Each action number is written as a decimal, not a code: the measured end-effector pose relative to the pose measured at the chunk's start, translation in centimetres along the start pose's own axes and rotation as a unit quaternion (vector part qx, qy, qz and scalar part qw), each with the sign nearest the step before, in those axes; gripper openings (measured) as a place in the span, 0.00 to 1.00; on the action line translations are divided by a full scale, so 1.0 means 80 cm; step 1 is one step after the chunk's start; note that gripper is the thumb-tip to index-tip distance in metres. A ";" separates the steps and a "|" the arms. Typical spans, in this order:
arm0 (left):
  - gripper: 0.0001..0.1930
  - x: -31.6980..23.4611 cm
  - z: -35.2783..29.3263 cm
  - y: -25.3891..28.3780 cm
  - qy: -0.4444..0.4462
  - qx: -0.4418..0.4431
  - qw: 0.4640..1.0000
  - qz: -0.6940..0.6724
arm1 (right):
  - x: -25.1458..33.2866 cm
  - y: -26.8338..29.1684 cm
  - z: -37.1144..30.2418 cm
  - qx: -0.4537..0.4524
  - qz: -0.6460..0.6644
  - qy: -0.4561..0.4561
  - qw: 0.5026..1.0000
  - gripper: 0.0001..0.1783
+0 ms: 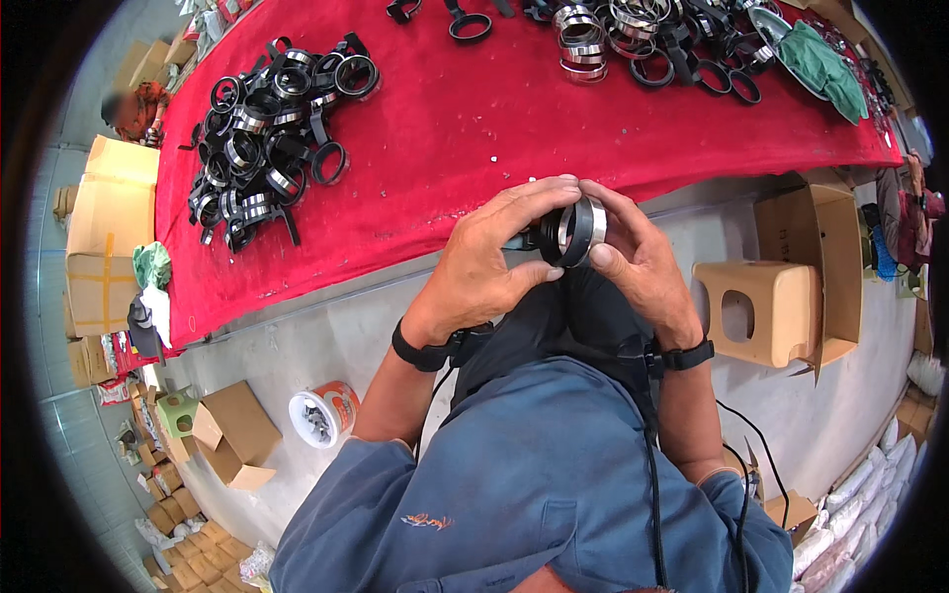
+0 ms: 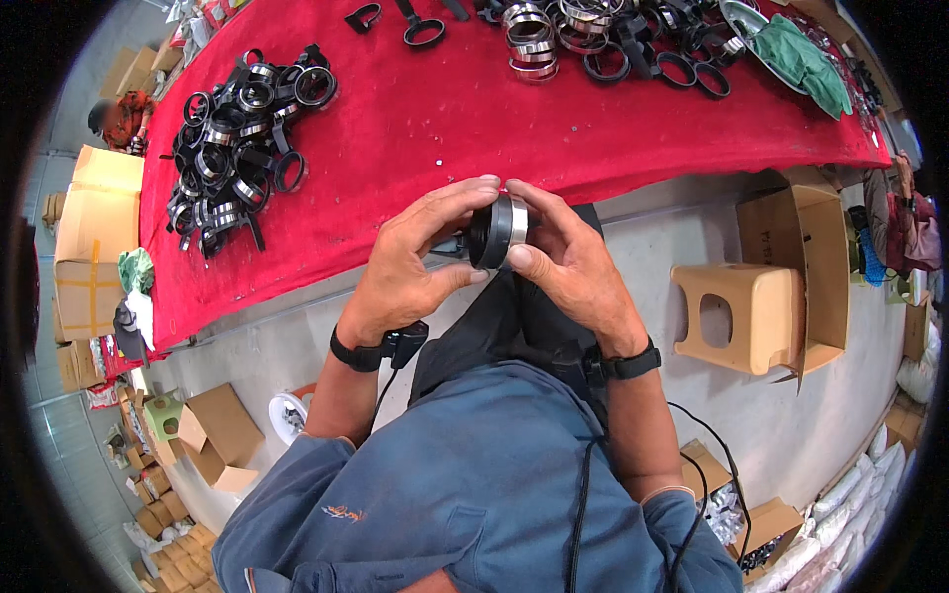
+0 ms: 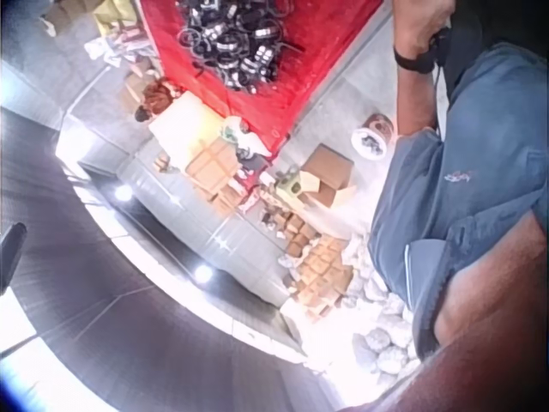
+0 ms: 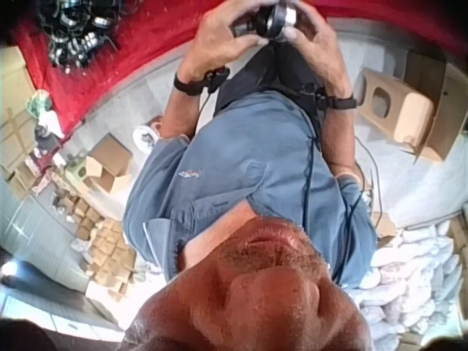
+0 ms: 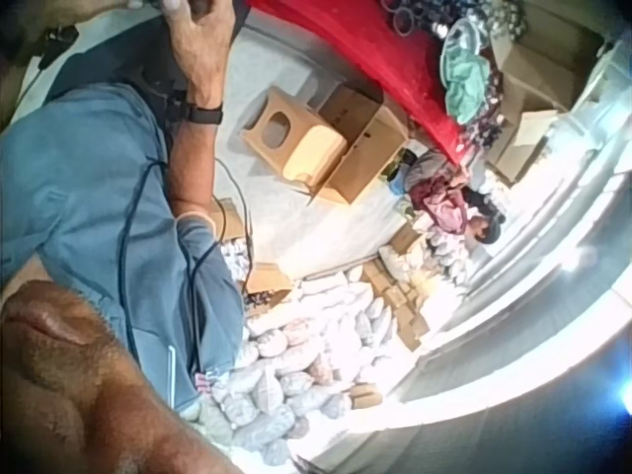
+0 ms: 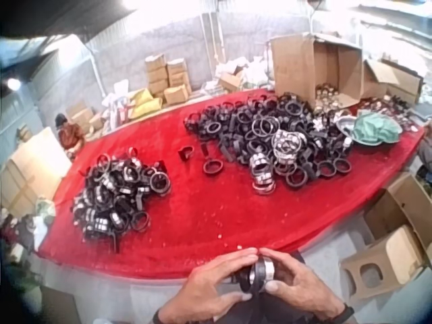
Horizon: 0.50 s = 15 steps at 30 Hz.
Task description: The person is assembling black plastic and metal circular components at a table.
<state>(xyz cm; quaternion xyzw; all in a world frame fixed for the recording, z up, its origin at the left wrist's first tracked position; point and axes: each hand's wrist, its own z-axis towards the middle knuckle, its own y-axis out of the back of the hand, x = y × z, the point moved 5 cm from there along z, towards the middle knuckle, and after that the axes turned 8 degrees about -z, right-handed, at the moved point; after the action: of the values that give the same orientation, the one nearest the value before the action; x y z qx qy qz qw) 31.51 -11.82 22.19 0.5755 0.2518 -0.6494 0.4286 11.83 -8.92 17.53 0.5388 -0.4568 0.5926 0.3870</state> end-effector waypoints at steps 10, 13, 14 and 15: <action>0.45 -0.005 0.003 0.024 -0.006 -0.063 0.965 -0.256 | -0.003 0.017 -0.001 0.071 0.293 -0.023 0.953 0.50; 0.46 -0.011 -0.001 0.026 -0.009 -0.065 0.956 -0.286 | -0.008 0.018 -0.003 0.115 0.365 -0.005 0.924 0.49; 0.47 -0.009 0.000 0.025 -0.008 -0.064 0.956 -0.285 | -0.010 0.016 -0.004 0.127 0.415 -0.011 0.901 0.49; 0.47 -0.007 -0.001 0.025 -0.009 -0.064 0.956 -0.286 | -0.011 0.014 -0.004 0.140 0.464 -0.017 0.874 0.50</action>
<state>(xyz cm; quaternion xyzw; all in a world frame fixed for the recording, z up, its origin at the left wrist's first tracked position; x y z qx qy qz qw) 33.20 -12.63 23.03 0.4447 0.4430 -0.7328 0.2629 10.80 -8.89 16.52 0.3232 -0.5733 0.7526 -0.0199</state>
